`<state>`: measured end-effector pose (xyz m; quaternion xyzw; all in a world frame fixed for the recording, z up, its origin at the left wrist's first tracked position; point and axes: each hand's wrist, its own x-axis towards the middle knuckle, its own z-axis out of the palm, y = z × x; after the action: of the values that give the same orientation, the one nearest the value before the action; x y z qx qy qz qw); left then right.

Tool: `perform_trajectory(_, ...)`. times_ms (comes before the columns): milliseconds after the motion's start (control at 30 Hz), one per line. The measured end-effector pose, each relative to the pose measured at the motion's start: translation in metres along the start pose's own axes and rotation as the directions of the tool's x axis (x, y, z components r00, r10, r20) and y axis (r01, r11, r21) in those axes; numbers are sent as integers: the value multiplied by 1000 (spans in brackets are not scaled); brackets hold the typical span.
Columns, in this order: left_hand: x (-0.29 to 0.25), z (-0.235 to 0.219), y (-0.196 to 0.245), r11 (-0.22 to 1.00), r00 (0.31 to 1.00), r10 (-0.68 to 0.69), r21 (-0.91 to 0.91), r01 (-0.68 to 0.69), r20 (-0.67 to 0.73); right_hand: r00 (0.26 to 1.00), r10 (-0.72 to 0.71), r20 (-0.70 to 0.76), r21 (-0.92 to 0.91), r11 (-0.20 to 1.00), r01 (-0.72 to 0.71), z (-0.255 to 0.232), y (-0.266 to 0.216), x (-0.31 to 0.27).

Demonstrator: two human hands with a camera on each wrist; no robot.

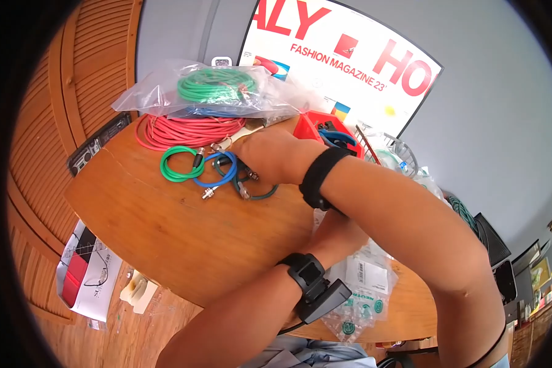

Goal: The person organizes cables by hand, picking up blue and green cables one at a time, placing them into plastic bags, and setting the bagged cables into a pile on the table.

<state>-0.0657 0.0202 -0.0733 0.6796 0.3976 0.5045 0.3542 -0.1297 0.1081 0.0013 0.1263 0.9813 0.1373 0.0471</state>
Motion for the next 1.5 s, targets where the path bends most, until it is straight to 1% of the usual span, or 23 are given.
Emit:
perform_trajectory(33,0,0,0,995,998,8,103,-14,64,1000,5,-1,1,1000,-5,-1,0,-1)
perform_trajectory(67,0,2,-1,994,998,9,106,-16,69,1000,-14,-23,-58,998,13,-1,0,-1)
perform_trajectory(133,-1,6,-2,968,980,174,197,-152,-97,998,-29,-53,-112,993,22,-10,-4,-2)
perform_trajectory(167,1,6,-3,968,981,173,200,-153,-89,998,-29,-64,-142,990,20,-16,-4,-3)
perform_trajectory(233,6,-2,8,993,993,-112,-25,114,41,997,-23,-70,-169,985,10,-29,-3,-9)
perform_trajectory(267,7,-1,7,993,993,-112,-25,113,48,997,-42,-72,-158,987,30,-37,-1,-11)
perform_trajectory(333,9,-1,9,939,963,-267,-215,269,39,996,-51,-76,-147,988,39,-44,5,-17)
perform_trajectory(433,4,-6,12,953,977,-213,-213,214,27,989,-18,-147,-166,986,-7,-54,12,-31)
perform_trajectory(500,3,-7,12,953,971,-233,-184,240,59,990,14,-141,-54,998,-22,-60,12,-43)
perform_trajectory(533,3,-7,11,955,978,-207,-209,210,37,990,25,-142,-48,998,-32,-63,18,-50)
perform_trajectory(600,4,-2,-1,951,990,-142,-279,131,-17,946,-28,-323,101,993,64,-66,37,-72)
perform_trajectory(633,3,-2,1,949,989,-147,-283,141,2,955,178,-236,375,924,-79,-81,32,-88)
perform_trajectory(700,3,-9,12,940,986,-167,-304,158,-2,894,312,-321,521,847,-109,-91,45,-118)
perform_trajectory(767,3,-8,8,936,992,-125,-334,111,-21,770,514,-379,746,661,-74,-95,53,-156)
perform_trajectory(833,3,-10,13,945,988,-135,-310,105,-77,628,678,-382,847,528,-55,-95,55,-198)
perform_trajectory(900,4,-10,15,953,985,-118,-292,77,-127,528,753,-393,877,480,-33,-86,49,-242)
perform_trajectory(967,6,-11,11,962,978,-90,-269,36,-189,410,849,-335,923,383,-38,-79,32,-283)
perform_trajectory(1033,5,-12,12,966,978,-78,-258,26,-194,367,899,-238,959,278,-60,-73,19,-321)
perform_trajectory(1133,5,-12,13,974,984,-61,-225,21,-169,392,913,-113,982,164,-98,-56,8,-358)
perform_trajectory(1167,4,-10,12,977,986,-64,-210,31,-151,380,923,-56,976,132,-176,-56,1,-361)
perform_trajectory(1267,4,-7,8,972,986,-77,-231,41,-146,482,876,-3,981,96,-168,-48,-11,-368)
perform_trajectory(1433,3,-8,14,969,990,-72,-245,40,-123,498,867,0,945,163,-283,-38,-17,-363)
perform_trajectory(1500,3,-8,16,972,994,-48,-234,24,-99,544,837,60,930,151,-334,-37,-16,-361)
